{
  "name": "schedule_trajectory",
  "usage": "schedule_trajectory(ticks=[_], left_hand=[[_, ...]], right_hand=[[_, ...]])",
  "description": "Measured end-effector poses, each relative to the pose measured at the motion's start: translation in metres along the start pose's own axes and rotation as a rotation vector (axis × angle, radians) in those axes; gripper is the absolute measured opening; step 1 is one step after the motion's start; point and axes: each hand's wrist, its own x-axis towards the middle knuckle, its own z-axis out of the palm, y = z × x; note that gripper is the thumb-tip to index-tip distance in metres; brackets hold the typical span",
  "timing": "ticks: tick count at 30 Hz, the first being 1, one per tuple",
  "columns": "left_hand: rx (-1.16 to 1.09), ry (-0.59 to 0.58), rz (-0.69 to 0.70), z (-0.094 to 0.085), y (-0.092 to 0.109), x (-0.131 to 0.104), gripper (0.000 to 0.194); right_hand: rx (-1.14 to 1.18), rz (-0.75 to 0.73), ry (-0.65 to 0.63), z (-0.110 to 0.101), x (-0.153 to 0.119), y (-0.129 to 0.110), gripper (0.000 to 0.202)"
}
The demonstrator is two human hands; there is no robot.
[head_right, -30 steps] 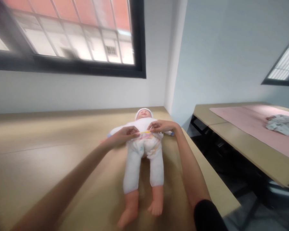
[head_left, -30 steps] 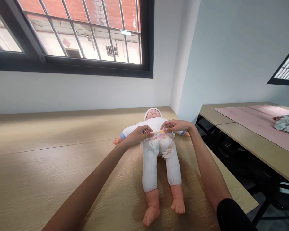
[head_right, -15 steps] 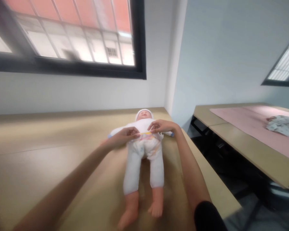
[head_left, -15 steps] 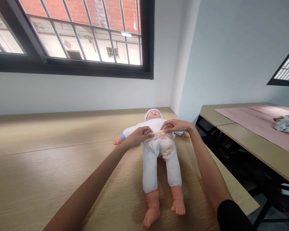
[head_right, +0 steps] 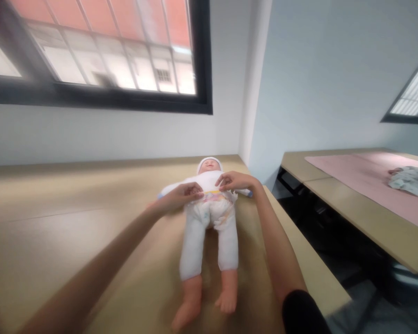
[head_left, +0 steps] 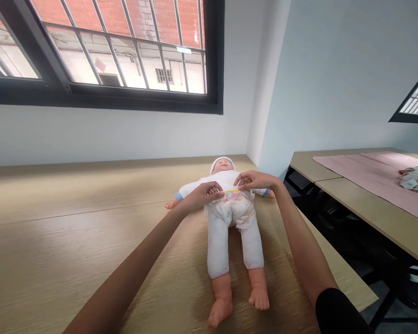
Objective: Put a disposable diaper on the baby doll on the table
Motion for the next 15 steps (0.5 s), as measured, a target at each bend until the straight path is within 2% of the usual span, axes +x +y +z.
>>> schedule_trajectory(ticks=[4,10,12,15], left_hand=[[-0.034,-0.008,0.021,0.0001,-0.0015,0.0004,0.036],[-0.080,-0.033,0.023,0.0000,-0.0076,0.0032,0.035],[-0.078,-0.034,0.015,0.0000,-0.0068,0.0034,0.036],[-0.070,-0.019,0.017,0.0001,-0.0039,0.0026,0.037]], right_hand=[[0.027,-0.055,0.029,0.0009,0.0024,0.0009,0.029],[0.011,-0.058,0.111,-0.0031,-0.0027,-0.0013,0.022],[-0.009,-0.066,0.120,-0.0030,-0.0031,-0.0023,0.024],[-0.029,-0.059,0.109,0.0012,0.0003,-0.0047,0.038]])
